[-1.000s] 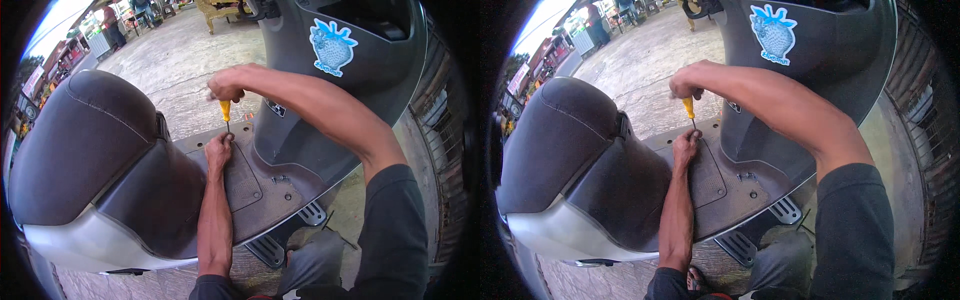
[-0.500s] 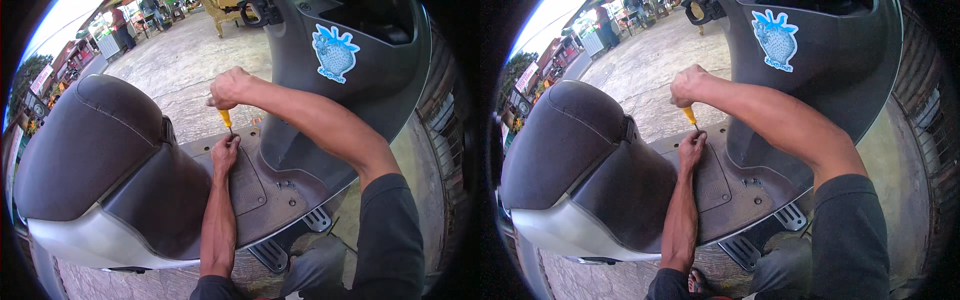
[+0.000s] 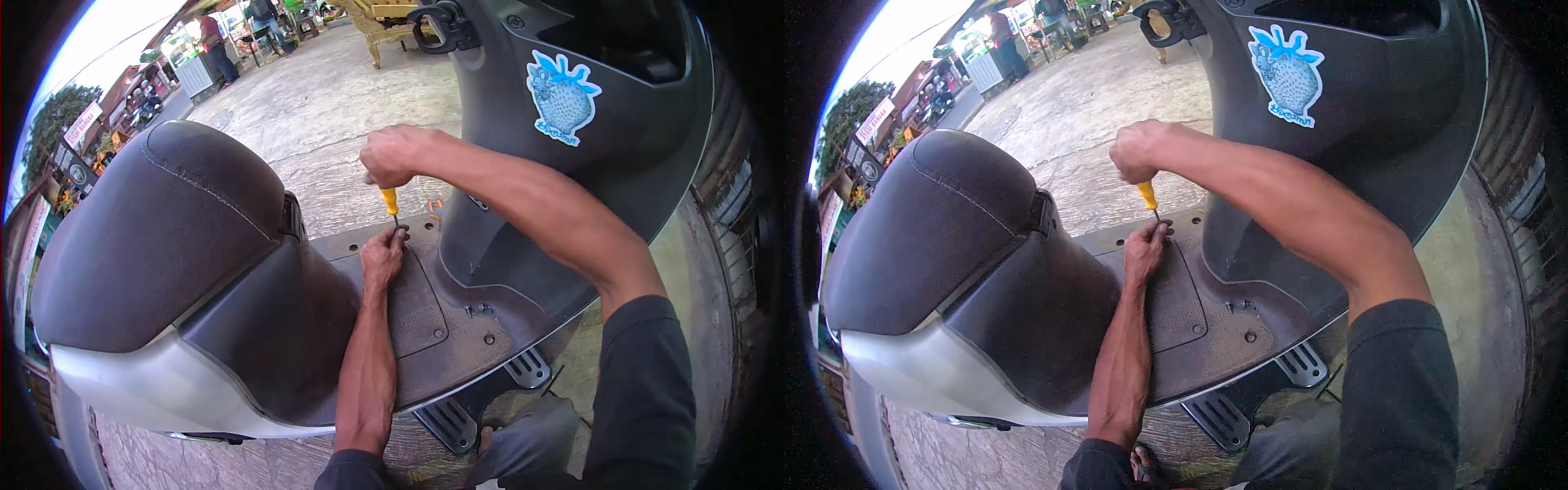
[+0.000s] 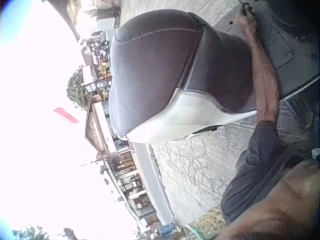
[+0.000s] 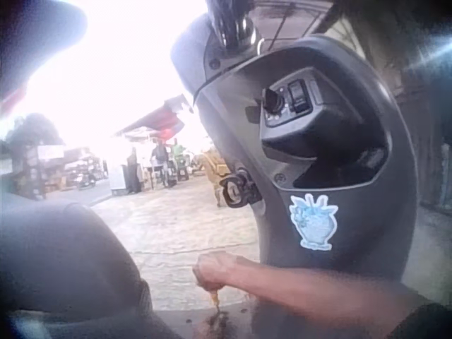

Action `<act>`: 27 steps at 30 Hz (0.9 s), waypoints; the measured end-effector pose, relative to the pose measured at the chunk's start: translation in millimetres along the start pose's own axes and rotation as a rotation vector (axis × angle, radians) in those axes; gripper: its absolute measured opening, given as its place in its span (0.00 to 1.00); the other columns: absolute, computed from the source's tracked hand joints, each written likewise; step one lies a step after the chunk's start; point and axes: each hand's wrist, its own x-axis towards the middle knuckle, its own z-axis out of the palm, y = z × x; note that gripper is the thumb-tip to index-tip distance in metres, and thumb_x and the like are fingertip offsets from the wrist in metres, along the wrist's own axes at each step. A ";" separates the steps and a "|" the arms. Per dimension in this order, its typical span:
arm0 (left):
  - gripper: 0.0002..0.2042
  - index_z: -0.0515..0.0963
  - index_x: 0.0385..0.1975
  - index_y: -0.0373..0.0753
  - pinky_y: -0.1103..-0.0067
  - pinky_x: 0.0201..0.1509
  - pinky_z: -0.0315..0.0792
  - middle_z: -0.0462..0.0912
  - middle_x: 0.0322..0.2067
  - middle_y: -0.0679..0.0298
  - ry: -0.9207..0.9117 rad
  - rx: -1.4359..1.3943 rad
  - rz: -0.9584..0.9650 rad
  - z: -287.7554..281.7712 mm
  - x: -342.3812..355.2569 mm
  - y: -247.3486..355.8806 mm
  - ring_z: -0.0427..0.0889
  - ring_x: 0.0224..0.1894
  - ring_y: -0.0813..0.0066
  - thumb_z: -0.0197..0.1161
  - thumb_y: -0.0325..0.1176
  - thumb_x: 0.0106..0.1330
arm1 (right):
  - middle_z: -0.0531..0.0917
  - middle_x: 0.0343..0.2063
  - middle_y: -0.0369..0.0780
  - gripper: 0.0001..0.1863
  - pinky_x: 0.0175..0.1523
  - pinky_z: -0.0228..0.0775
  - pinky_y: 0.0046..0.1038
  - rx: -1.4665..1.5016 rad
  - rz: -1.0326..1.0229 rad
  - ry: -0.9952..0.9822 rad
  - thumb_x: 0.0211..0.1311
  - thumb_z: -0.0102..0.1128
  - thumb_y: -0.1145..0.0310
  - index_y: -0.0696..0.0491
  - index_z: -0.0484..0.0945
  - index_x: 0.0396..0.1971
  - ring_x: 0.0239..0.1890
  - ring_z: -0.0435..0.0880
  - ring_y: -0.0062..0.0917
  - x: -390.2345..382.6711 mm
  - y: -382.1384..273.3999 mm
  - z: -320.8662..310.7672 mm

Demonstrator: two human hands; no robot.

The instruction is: The person installs a metal footboard onto the floor of a scooter. They use a yellow screwdriver to tighten screws and a T-handle wrench to secure bolts, ensuring the footboard is firmly attached to the scooter's body.

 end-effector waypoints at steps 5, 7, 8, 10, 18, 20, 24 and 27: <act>0.14 0.88 0.46 0.43 0.72 0.44 0.79 0.91 0.34 0.59 0.095 -0.011 0.042 -5.5 5.2 -19.6 0.90 0.39 0.69 0.63 0.44 0.72 | 0.88 0.39 0.51 0.25 0.45 0.81 0.44 0.216 0.076 -0.248 0.74 0.51 0.49 0.56 0.85 0.46 0.40 0.89 0.42 -18.6 -11.0 -34.7; 0.14 0.88 0.46 0.43 0.72 0.44 0.78 0.91 0.32 0.60 0.071 -0.037 0.030 4.0 5.3 -9.5 0.90 0.38 0.69 0.62 0.44 0.73 | 0.88 0.35 0.51 0.16 0.42 0.81 0.43 0.207 -0.031 -0.095 0.69 0.61 0.58 0.57 0.86 0.42 0.39 0.89 0.42 -18.5 6.9 -19.2; 0.14 0.88 0.46 0.43 0.71 0.44 0.78 0.91 0.32 0.60 0.060 -0.049 0.023 7.4 4.5 -4.0 0.89 0.37 0.69 0.62 0.44 0.73 | 0.88 0.35 0.51 0.15 0.42 0.81 0.43 0.086 -0.070 -0.027 0.67 0.63 0.60 0.56 0.86 0.41 0.39 0.89 0.42 -8.9 12.3 -9.3; 0.13 0.87 0.45 0.43 0.72 0.44 0.78 0.90 0.31 0.61 0.029 -0.027 0.021 7.0 3.7 -1.4 0.89 0.36 0.70 0.61 0.43 0.73 | 0.88 0.35 0.48 0.12 0.42 0.81 0.42 -0.071 -0.099 0.140 0.63 0.65 0.61 0.54 0.87 0.35 0.39 0.89 0.41 -6.8 12.6 -0.4; 0.14 0.86 0.42 0.40 0.73 0.43 0.77 0.89 0.31 0.62 0.030 -0.013 0.053 -4.0 2.2 -7.7 0.87 0.36 0.73 0.58 0.42 0.75 | 0.89 0.36 0.45 0.15 0.45 0.81 0.42 -0.157 -0.113 0.111 0.65 0.63 0.55 0.52 0.88 0.35 0.41 0.89 0.40 -20.7 4.6 -16.5; 0.14 0.86 0.42 0.38 0.74 0.44 0.76 0.89 0.32 0.62 0.005 -0.033 0.089 -1.3 0.9 0.2 0.86 0.35 0.74 0.58 0.41 0.75 | 0.89 0.38 0.46 0.17 0.44 0.81 0.42 -0.146 -0.133 0.115 0.67 0.61 0.53 0.52 0.88 0.38 0.41 0.90 0.39 -20.2 6.9 -7.9; 0.16 0.85 0.43 0.35 0.74 0.46 0.76 0.90 0.34 0.61 0.004 0.006 0.057 3.3 -6.1 13.0 0.87 0.37 0.73 0.56 0.42 0.76 | 0.90 0.39 0.43 0.21 0.44 0.82 0.39 -0.152 0.077 0.180 0.69 0.57 0.51 0.54 0.88 0.41 0.41 0.90 0.35 -20.0 -6.2 2.3; 0.18 0.85 0.43 0.35 0.73 0.46 0.77 0.90 0.35 0.59 0.002 0.105 0.069 -13.4 -3.3 9.4 0.88 0.39 0.71 0.56 0.44 0.77 | 0.90 0.40 0.44 0.19 0.44 0.82 0.38 0.026 0.005 0.006 0.68 0.58 0.53 0.50 0.88 0.44 0.41 0.90 0.36 -41.8 -7.2 -20.2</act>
